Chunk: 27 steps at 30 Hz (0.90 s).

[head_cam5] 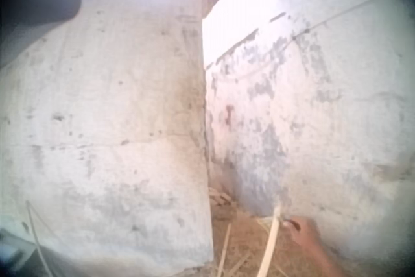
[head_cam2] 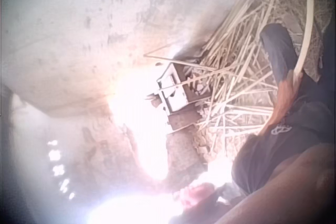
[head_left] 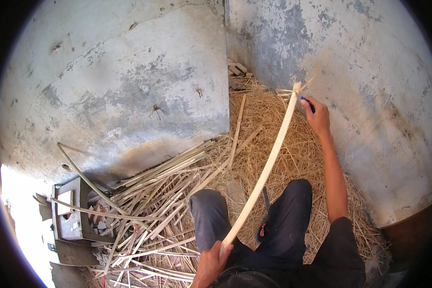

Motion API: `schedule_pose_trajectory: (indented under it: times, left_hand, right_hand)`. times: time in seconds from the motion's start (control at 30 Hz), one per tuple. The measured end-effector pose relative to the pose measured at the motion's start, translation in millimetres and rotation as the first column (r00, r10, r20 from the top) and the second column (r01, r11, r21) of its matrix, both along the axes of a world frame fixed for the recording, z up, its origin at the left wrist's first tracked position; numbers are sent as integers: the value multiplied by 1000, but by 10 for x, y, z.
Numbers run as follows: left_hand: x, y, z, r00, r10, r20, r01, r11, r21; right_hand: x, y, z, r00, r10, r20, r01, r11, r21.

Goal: The person sits on a straw-covered floor and uses a small knife to shave thin strips off a long piece of bamboo. They hold the bamboo with one hand and scrape the blade along its length to remove the outer layer, then switch to a larger knife to split the bamboo lengthwise.

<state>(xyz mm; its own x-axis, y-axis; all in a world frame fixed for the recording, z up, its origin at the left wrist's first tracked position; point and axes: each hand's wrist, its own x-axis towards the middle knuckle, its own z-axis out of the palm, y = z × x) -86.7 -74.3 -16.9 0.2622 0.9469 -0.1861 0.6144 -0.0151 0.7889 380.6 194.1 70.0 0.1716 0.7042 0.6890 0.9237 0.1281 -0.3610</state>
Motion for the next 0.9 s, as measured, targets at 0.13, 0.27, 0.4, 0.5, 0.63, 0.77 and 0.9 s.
schedule_pose_trajectory:
  times: [0.13,0.27,0.4,0.5,0.63,0.77,0.9]
  left_hand:
    - [-26,-37,-70,1000,2,14,-2,1000,0]
    - [0,-12,-56,1000,12,17,-12,1000,-25]
    - [-2,14,-70,999,41,33,-41,999,-9]
    - [0,84,-22,995,88,45,-89,996,22]
    - [28,246,11,989,142,50,-145,988,59]
    - [68,421,-44,978,196,69,-203,974,104]
    - [230,608,149,973,213,93,-228,954,194]
  right_hand:
    - [73,60,-31,999,-37,33,39,997,-74]
    - [77,157,-139,998,-4,-66,2,1000,-26]
    - [248,188,-263,892,128,-434,-199,972,-122]
    - [213,68,-229,609,180,-772,-431,892,-132]
    - [5,-168,-200,408,243,-880,-501,866,7]
    - [-249,-438,-261,553,177,-814,-450,886,-112]
    - [-663,-794,-449,781,217,-586,-348,930,-119]
